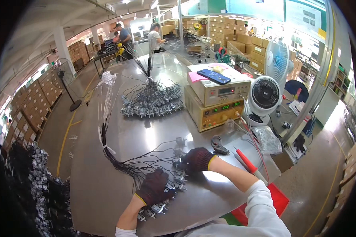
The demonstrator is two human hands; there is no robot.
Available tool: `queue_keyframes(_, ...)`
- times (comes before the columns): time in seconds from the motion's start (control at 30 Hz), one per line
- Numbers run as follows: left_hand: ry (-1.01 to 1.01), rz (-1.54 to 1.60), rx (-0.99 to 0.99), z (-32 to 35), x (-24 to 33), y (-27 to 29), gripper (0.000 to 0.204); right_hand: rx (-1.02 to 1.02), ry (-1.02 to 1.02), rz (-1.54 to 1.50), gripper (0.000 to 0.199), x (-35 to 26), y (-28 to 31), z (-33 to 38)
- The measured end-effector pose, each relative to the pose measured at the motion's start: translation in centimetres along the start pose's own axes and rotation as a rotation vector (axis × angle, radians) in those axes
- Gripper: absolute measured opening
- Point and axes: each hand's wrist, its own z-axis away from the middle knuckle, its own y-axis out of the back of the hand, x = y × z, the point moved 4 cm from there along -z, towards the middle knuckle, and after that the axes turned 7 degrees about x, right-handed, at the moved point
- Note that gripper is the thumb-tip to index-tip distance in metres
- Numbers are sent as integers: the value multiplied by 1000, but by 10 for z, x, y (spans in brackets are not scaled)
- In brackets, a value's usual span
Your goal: Manually testing and organizing electronics wire harness components at a workstation.
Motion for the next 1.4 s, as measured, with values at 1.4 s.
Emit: queue_keyframes(1.4,-133,42,5,-2,-23,-13,60,598,192,-251,38,39,-53,-51)
